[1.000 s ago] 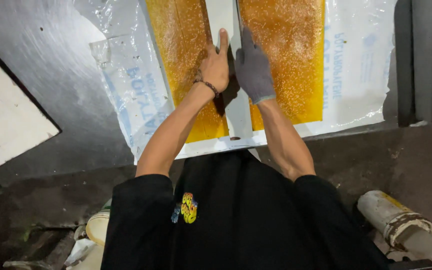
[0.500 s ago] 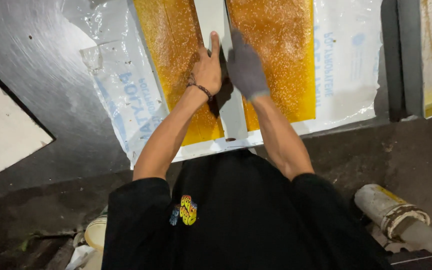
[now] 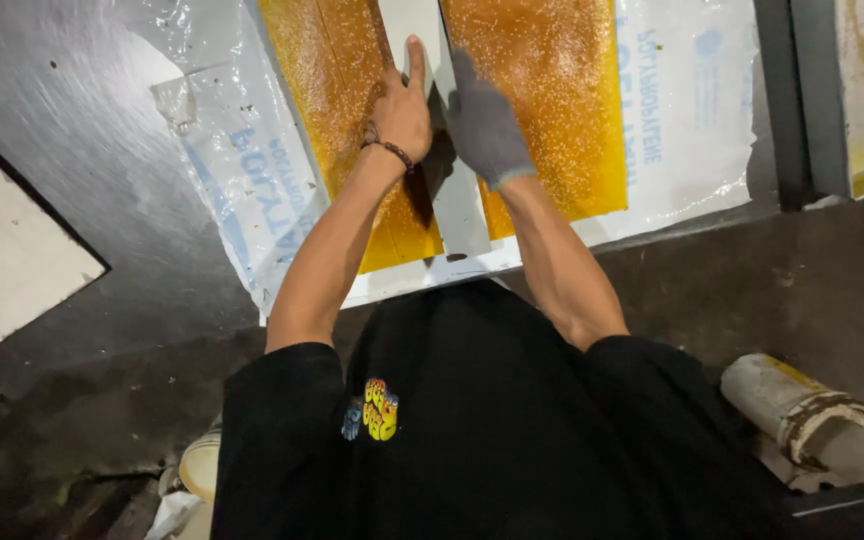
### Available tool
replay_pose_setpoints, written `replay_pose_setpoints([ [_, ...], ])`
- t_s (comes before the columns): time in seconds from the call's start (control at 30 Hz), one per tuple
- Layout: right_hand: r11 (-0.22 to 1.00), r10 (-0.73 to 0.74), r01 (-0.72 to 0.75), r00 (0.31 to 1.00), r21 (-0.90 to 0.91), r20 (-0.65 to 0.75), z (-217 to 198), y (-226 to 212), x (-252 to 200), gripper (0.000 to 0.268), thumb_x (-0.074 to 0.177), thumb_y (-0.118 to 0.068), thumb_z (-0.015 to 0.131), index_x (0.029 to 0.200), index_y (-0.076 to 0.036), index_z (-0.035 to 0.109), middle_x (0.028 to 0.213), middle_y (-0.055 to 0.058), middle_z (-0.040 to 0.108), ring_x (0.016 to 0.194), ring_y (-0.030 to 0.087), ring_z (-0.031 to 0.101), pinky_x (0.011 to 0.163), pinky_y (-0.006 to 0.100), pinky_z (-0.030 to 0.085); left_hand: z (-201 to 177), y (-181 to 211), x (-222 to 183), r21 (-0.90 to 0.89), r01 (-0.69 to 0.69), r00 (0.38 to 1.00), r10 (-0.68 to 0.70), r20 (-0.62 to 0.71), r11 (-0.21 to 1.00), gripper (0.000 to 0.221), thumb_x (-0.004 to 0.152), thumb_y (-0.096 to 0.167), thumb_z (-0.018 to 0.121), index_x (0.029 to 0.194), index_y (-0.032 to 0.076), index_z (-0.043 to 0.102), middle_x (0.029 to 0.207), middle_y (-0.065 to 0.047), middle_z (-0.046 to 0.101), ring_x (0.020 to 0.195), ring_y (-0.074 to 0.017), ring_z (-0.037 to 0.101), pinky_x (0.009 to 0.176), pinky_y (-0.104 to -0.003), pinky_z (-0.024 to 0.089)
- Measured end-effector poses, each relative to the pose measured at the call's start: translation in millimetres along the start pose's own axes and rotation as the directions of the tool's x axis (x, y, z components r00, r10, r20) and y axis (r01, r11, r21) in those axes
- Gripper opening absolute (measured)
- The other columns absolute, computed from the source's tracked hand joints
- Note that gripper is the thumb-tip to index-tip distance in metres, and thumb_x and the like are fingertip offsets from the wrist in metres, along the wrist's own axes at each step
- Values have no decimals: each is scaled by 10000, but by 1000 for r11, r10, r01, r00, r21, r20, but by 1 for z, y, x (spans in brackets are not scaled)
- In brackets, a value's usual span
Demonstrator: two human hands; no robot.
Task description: The person uses a knife and a white guide to cut a large sheet of orange-colored bread into smaller square portions on a metal table.
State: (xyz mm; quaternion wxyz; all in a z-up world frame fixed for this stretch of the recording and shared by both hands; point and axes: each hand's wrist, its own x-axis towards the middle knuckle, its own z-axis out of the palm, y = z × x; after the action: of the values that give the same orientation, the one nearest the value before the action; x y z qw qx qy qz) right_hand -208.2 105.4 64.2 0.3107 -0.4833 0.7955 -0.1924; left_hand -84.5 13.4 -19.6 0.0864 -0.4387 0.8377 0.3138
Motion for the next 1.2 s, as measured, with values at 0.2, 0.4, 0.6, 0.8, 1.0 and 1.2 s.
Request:
replay_pose_setpoints([
  [0.2,994,-46,53,996,98,-77,7,9,0,535,998,-100,519,1506,-35,363,1051,345,667,992,523,643,857,592,507,9,-7,4,137,14,1000,-13,-8,991,1096,912,-30,668,1674,210,-82,1561,-422,266,1144,-571,605,961,-583,532],
  [0.4,994,22,-20,1000,109,-18,2,14,-72,543,963,-73,518,1493,-67,396,1015,352,659,943,533,648,807,604,509,12,-10,5,6,-72,993,73,-97,997,1440,633,310,1029,1604,143,-21,1479,-402,339,1186,-544,571,1001,-523,517],
  [0.6,997,19,-17,1000,74,-18,11,23,-72,442,1054,-121,501,1477,-39,403,1006,320,679,938,519,657,816,600,519,12,-19,0,83,-131,983,140,-118,988,1372,764,406,1026,1684,150,41,1498,-384,431,1339,-541,533,1110,-509,508],
  [0.8,993,-53,62,994,98,-95,25,45,-139,554,940,-125,539,1460,-10,385,911,345,653,837,534,640,740,616,499,3,-5,2,55,-105,987,111,-112,993,1410,667,393,1035,1617,131,27,1496,-432,317,1274,-549,500,1058,-518,468],
  [1.0,991,53,-55,998,124,14,36,52,-158,462,1016,-145,497,1453,-11,428,991,330,656,932,510,639,816,598,498,6,-14,4,41,-204,964,208,-164,978,1297,719,340,1024,1608,130,104,1518,-431,333,1250,-530,556,1024,-489,528],
  [1.2,995,-60,64,996,71,-60,49,64,-183,513,1029,-140,489,1500,15,356,969,324,656,911,499,641,813,591,504,4,-19,3,112,-224,961,239,-142,968,1017,771,414,1015,1514,64,415,1359,-355,559,1222,-500,589,1003,-514,529],
])
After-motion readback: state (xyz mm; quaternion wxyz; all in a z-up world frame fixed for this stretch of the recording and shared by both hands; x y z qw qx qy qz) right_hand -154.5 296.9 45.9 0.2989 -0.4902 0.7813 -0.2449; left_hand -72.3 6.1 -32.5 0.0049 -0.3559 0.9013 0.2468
